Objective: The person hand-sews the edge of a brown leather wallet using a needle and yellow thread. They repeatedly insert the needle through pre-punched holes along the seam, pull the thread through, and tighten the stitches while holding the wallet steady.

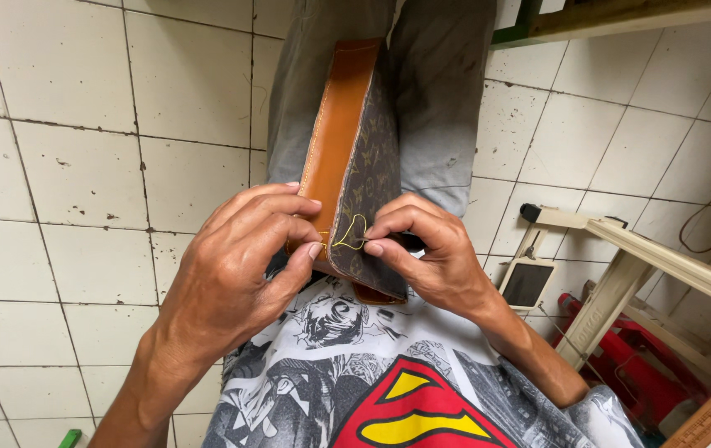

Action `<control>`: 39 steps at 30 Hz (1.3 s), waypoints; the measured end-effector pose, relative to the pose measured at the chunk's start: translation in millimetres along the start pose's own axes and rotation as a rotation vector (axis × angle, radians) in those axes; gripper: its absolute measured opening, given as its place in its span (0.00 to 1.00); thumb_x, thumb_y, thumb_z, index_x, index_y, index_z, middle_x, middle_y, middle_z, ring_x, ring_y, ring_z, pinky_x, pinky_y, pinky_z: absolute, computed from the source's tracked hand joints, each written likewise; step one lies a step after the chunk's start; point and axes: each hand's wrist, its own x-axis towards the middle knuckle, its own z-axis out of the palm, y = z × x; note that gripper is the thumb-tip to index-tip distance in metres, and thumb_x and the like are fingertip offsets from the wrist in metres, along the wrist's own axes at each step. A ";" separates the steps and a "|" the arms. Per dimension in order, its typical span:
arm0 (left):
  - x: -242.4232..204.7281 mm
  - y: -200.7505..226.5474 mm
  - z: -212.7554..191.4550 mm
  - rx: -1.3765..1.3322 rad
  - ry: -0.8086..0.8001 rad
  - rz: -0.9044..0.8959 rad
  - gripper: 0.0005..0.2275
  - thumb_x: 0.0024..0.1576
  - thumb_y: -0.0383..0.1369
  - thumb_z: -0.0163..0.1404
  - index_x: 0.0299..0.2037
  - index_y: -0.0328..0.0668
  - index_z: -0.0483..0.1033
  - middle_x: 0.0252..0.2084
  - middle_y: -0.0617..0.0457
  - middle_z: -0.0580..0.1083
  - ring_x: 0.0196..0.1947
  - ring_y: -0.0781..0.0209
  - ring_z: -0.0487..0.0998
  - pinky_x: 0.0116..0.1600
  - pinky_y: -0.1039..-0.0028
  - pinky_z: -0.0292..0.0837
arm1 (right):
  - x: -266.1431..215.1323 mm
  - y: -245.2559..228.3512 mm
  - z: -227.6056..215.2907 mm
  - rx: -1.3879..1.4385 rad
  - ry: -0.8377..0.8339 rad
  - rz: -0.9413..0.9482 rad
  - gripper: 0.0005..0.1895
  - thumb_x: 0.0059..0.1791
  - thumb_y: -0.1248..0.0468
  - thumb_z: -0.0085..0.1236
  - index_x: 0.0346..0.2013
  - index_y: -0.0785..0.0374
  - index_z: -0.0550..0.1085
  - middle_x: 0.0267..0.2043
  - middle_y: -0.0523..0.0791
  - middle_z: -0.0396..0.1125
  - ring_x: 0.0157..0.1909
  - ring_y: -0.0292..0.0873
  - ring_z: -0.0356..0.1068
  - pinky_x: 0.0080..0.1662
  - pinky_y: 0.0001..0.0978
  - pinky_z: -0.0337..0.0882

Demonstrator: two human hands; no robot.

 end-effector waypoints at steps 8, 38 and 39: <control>-4.1 -8.6 1.7 0.117 0.024 -0.020 0.01 0.56 0.22 0.49 0.32 0.34 0.70 0.42 0.46 0.75 0.50 0.44 0.76 0.55 0.59 0.71 | -7.5 22.0 -13.4 0.504 0.125 0.025 0.05 0.51 0.65 0.54 0.37 0.63 0.70 0.36 0.47 0.65 0.35 0.41 0.67 0.39 0.26 0.70; 3.3 -5.3 -2.2 -1.003 0.132 -0.534 0.12 0.61 0.41 0.43 0.29 0.44 0.68 0.26 0.57 0.67 0.29 0.68 0.74 0.54 0.68 0.76 | 26.5 -4.2 -21.6 -0.221 -0.184 -0.220 0.10 0.45 0.63 0.65 0.36 0.63 0.75 0.36 0.46 0.61 0.31 0.38 0.62 0.33 0.26 0.65; 3.6 -4.8 -2.9 -0.948 0.117 -0.521 0.12 0.61 0.40 0.43 0.29 0.44 0.68 0.27 0.58 0.68 0.31 0.69 0.74 0.54 0.69 0.77 | 30.4 -3.8 -19.7 -0.233 -0.237 -0.248 0.08 0.46 0.63 0.63 0.33 0.63 0.74 0.36 0.46 0.60 0.32 0.40 0.62 0.34 0.29 0.64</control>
